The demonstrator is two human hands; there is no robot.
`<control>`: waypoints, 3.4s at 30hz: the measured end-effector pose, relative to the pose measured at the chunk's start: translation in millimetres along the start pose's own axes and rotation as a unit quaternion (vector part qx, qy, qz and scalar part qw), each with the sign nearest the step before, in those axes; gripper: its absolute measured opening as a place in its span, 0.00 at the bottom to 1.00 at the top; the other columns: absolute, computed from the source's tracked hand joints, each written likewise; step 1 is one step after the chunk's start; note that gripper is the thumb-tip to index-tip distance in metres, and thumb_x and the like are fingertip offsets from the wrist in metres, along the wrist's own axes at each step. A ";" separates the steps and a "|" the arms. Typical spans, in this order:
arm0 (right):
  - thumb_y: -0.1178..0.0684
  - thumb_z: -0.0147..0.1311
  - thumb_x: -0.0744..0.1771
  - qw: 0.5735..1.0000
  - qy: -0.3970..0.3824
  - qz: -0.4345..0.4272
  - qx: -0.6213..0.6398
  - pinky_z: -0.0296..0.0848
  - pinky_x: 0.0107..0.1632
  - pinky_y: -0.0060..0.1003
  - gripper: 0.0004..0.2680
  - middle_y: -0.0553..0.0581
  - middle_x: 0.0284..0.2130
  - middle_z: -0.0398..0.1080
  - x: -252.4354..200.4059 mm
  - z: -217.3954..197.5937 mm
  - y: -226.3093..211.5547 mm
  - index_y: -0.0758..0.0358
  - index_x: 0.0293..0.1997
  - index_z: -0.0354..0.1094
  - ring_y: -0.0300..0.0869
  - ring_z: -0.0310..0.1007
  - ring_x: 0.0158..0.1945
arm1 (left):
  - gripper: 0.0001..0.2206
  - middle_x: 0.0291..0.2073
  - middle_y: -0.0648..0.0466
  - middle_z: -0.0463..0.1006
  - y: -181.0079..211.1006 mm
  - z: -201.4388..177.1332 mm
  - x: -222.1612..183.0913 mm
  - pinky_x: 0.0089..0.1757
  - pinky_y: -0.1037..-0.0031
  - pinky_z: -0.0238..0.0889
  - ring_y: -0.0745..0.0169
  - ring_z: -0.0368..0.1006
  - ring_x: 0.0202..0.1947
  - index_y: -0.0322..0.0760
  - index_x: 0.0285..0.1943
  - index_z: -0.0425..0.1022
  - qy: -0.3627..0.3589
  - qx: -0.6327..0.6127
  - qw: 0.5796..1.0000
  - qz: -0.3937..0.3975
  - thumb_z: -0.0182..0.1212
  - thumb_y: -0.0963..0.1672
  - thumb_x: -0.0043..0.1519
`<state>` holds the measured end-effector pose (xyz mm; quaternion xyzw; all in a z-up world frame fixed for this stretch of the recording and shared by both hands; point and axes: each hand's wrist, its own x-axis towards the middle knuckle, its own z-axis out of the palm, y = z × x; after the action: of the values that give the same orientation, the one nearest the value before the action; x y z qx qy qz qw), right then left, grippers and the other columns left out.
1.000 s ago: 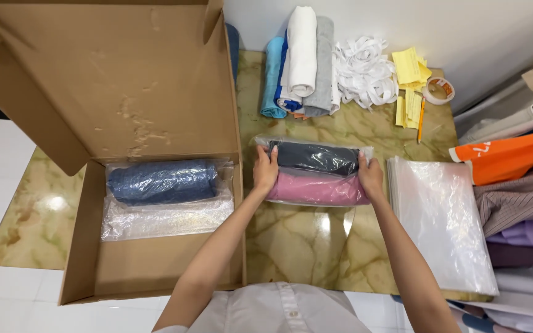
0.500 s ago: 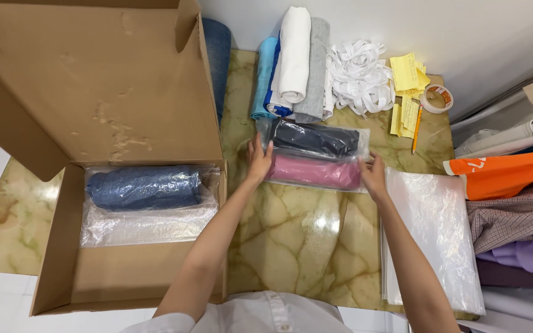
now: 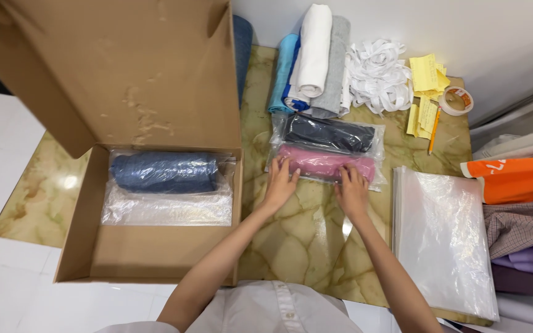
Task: The person wraps folded clothes in plastic bags and places them on a table. They then untie a ribbon from a cardboard box, open it, remove several wrapped clothing items, and stack the empty box. Finally, they wrap another folded garment in a plastic bag.
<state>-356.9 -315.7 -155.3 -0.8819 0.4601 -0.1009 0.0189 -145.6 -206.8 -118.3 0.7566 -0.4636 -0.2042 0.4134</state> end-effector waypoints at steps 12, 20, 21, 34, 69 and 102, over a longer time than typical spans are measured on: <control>0.49 0.63 0.65 0.917 -0.014 -0.132 0.377 0.66 0.62 0.51 0.14 0.58 0.54 0.68 19.0 -61.1 -210.1 0.51 0.56 0.71 0.55 0.68 0.62 | 0.08 0.43 0.51 0.83 -138.6 -138.7 -66.2 0.48 0.65 0.72 0.56 0.78 0.49 0.46 0.49 0.80 0.165 -0.232 0.933 -0.220 0.57 0.47 0.68; 0.45 0.70 0.62 0.636 -0.320 0.267 0.649 0.49 0.70 0.58 0.34 0.71 0.62 0.56 4.1 -8.3 -334.5 0.65 0.72 0.49 0.59 0.55 0.68 | 0.27 0.65 0.38 0.53 -236.5 -229.3 -112.1 0.66 0.55 0.48 0.38 0.53 0.69 0.40 0.68 0.61 0.294 -0.205 0.832 -0.424 0.64 0.50 0.62; 0.46 0.73 0.61 0.600 -0.314 0.319 0.663 0.45 0.69 0.64 0.35 0.71 0.62 0.56 7.8 24.1 -337.5 0.66 0.71 0.49 0.60 0.55 0.67 | 0.31 0.68 0.37 0.50 -255.5 -239.4 -114.7 0.69 0.54 0.41 0.34 0.48 0.72 0.43 0.70 0.59 0.309 -0.150 0.830 -0.440 0.66 0.52 0.61; 0.32 0.58 0.63 0.901 -0.256 0.213 0.279 0.44 0.71 0.67 0.40 0.83 0.68 0.39 -10.4 61.3 -363.8 0.64 0.76 0.36 0.76 0.41 0.73 | 0.45 0.62 0.27 0.65 -296.5 -357.3 -75.8 0.57 0.46 0.64 0.28 0.66 0.62 0.23 0.75 0.50 0.070 0.153 0.946 -0.276 0.49 0.64 0.64; 0.37 0.63 0.63 0.652 -0.172 0.418 0.608 0.63 0.62 0.51 0.34 0.67 0.58 0.57 -64.9 -222.0 -343.4 0.67 0.72 0.50 0.52 0.58 0.63 | 0.43 0.57 0.34 0.73 -117.9 -344.0 -121.2 0.54 0.58 0.68 0.45 0.71 0.60 0.18 0.67 0.65 -0.004 -0.370 0.849 -0.377 0.67 0.60 0.56; 0.49 0.73 0.61 0.736 0.024 0.449 0.507 0.74 0.50 0.47 0.22 0.62 0.41 0.74 -171.2 68.3 101.5 0.59 0.59 0.69 0.51 0.76 0.46 | 0.21 0.49 0.51 0.83 -117.4 47.5 -69.9 0.50 0.64 0.73 0.52 0.77 0.54 0.49 0.58 0.79 -0.113 -0.097 0.945 -0.291 0.73 0.51 0.56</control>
<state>-520.8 -238.6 -262.4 -0.4306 0.6834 -0.3199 0.4951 -150.0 -139.9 -246.5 0.7871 -0.2447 -0.4436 0.3518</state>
